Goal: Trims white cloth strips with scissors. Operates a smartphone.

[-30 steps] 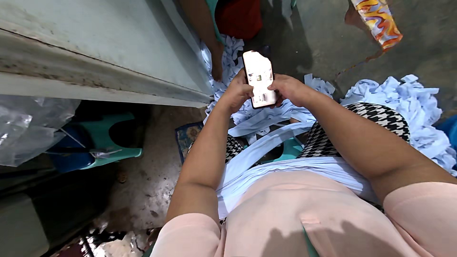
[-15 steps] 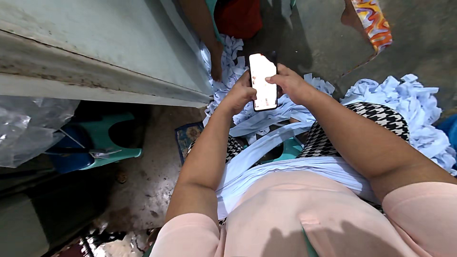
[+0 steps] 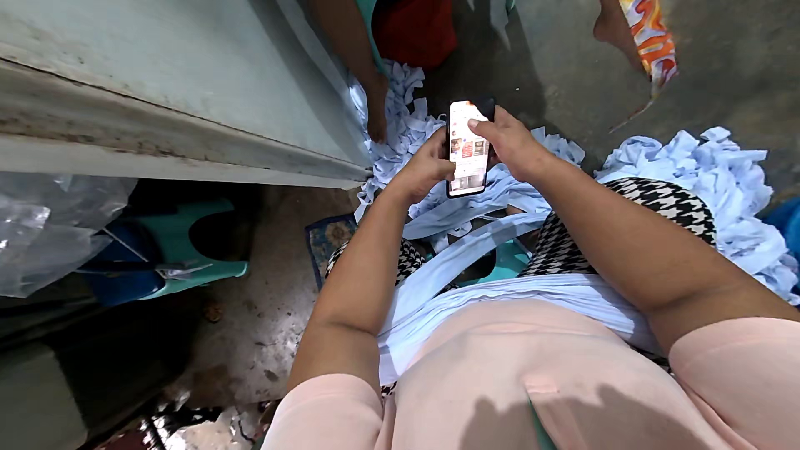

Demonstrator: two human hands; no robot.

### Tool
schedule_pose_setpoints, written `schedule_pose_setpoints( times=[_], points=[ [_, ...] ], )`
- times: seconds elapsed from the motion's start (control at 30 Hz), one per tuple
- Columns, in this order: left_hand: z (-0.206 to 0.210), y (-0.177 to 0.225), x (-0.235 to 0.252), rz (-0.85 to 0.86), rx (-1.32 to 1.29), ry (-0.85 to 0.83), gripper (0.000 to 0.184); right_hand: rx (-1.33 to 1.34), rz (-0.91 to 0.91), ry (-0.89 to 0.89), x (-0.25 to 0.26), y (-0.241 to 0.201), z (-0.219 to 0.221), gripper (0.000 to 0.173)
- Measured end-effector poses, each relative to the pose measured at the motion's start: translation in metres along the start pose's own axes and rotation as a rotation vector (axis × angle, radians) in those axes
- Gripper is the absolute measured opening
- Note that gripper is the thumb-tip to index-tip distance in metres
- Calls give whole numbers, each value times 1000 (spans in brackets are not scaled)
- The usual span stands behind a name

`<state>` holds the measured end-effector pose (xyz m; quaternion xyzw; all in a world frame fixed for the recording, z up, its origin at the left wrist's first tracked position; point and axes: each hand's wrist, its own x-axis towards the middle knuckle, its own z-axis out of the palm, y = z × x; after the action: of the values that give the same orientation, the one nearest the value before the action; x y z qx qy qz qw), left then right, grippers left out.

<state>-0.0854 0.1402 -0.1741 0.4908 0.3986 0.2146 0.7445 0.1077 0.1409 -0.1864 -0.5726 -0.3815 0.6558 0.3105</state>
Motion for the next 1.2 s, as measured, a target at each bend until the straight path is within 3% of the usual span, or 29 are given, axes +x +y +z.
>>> schedule_pose_setpoints(
  times=[0.37,0.73,1.2],
  points=[
    [-8,8,-2,80,-169,198,71,-24,133,-270,-12,-7,7,52],
    [-9,8,-2,55,-159,185,69,11,111,-271,-13,-5,7,64],
    [-10,6,-2,38,-162,180,70,0,110,-279,-15,-5,7,57]
  ],
)
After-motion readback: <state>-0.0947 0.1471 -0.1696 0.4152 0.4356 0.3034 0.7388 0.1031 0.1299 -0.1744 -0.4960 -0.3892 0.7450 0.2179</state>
